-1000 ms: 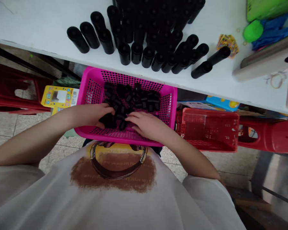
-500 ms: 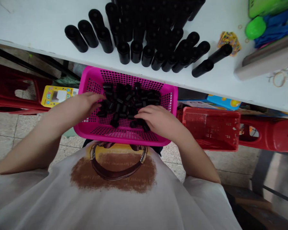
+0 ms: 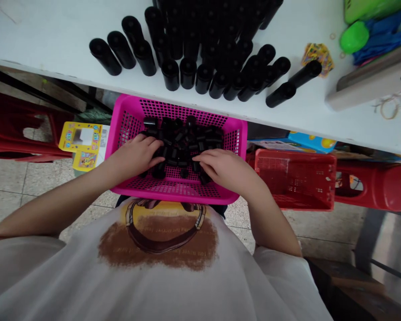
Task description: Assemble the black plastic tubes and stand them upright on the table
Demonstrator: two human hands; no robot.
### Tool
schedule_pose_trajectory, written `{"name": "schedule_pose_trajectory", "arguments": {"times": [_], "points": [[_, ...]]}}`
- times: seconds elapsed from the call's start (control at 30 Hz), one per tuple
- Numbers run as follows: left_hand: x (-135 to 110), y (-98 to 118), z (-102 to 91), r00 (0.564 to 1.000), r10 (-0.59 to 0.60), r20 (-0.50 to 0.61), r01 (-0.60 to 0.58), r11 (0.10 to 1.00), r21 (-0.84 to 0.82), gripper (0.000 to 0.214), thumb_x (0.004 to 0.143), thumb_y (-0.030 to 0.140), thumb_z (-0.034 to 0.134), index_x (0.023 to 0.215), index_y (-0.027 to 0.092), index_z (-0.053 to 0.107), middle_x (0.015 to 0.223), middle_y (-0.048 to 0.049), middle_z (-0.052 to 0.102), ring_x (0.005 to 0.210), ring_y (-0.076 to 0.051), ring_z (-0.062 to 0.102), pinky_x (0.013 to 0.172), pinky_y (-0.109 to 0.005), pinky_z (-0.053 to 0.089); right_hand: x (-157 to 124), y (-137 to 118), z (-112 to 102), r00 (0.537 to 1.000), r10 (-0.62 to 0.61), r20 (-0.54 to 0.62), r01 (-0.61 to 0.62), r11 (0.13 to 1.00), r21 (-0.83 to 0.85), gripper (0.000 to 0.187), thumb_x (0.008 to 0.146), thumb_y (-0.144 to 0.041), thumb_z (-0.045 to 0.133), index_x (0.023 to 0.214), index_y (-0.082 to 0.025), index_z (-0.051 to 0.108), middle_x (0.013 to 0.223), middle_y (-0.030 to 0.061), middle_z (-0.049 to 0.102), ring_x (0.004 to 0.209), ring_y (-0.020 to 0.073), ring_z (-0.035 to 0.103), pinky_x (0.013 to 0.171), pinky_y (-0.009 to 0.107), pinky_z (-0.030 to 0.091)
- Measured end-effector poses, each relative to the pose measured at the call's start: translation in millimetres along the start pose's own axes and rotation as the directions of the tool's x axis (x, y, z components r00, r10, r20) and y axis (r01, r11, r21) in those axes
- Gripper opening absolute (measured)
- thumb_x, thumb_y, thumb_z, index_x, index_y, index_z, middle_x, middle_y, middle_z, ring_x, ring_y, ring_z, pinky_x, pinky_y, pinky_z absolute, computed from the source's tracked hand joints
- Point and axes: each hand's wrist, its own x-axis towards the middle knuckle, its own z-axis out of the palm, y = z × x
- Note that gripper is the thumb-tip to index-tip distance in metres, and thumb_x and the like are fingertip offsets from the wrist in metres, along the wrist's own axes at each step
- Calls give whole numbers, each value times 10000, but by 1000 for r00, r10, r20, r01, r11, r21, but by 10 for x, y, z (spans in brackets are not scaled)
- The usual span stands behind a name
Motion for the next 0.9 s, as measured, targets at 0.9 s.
{"name": "schedule_pose_trajectory", "arguments": {"times": [0.9], "points": [[-594,284,5,985,-158,-68,-25,264,-964,629,868,346,760,1462,248,578,1198,-63,764,1068,-193,745,964,-345,624,148,-228,398,988,127,-88,-86,926,367,285,1006,-159,661,1285,-183,716,1316,126,762,1196,272,743,1016,463,629]]}}
